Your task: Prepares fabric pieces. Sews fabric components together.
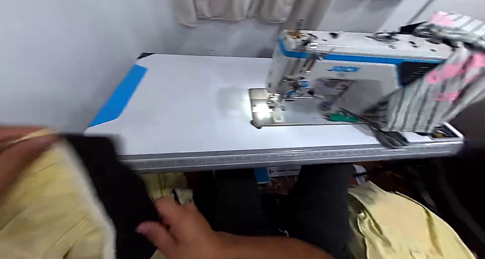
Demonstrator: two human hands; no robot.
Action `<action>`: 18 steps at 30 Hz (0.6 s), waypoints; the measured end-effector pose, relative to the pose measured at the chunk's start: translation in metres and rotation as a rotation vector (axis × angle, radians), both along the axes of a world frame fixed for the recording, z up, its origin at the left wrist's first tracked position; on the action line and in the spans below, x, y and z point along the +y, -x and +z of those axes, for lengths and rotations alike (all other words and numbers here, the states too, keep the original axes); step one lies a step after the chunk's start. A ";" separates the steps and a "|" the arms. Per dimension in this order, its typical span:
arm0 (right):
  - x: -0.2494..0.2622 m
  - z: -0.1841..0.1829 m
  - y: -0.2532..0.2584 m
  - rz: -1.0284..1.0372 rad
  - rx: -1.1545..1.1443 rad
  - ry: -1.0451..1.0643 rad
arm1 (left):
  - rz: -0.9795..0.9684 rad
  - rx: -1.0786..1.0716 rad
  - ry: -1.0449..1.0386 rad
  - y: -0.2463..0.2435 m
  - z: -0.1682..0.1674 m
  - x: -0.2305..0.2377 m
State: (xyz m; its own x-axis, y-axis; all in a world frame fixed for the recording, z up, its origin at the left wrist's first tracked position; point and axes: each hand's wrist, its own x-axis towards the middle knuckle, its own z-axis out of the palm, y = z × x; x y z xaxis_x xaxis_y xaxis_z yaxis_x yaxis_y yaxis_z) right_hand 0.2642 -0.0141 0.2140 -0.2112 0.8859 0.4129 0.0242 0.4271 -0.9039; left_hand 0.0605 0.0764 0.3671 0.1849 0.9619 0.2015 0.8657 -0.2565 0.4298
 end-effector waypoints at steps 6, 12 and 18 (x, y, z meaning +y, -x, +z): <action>-0.034 -0.031 -0.177 -0.827 -0.606 0.227 | -0.643 0.155 0.086 -0.251 -0.112 0.122; 0.049 -0.014 -0.246 -0.882 -0.669 0.038 | -0.582 -0.054 0.118 -0.348 -0.155 0.135; 0.086 -0.019 -0.269 -0.746 -0.925 0.121 | -0.465 0.034 -0.025 -0.366 -0.159 0.153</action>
State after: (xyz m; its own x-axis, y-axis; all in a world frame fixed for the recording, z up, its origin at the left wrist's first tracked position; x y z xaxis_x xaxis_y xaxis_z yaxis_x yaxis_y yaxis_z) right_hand 0.5333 0.0716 0.1954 0.1984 0.9390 0.2810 0.8934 -0.0553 -0.4458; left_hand 0.4260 0.2295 0.2078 0.6025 0.7700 0.2100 0.6698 -0.6309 0.3916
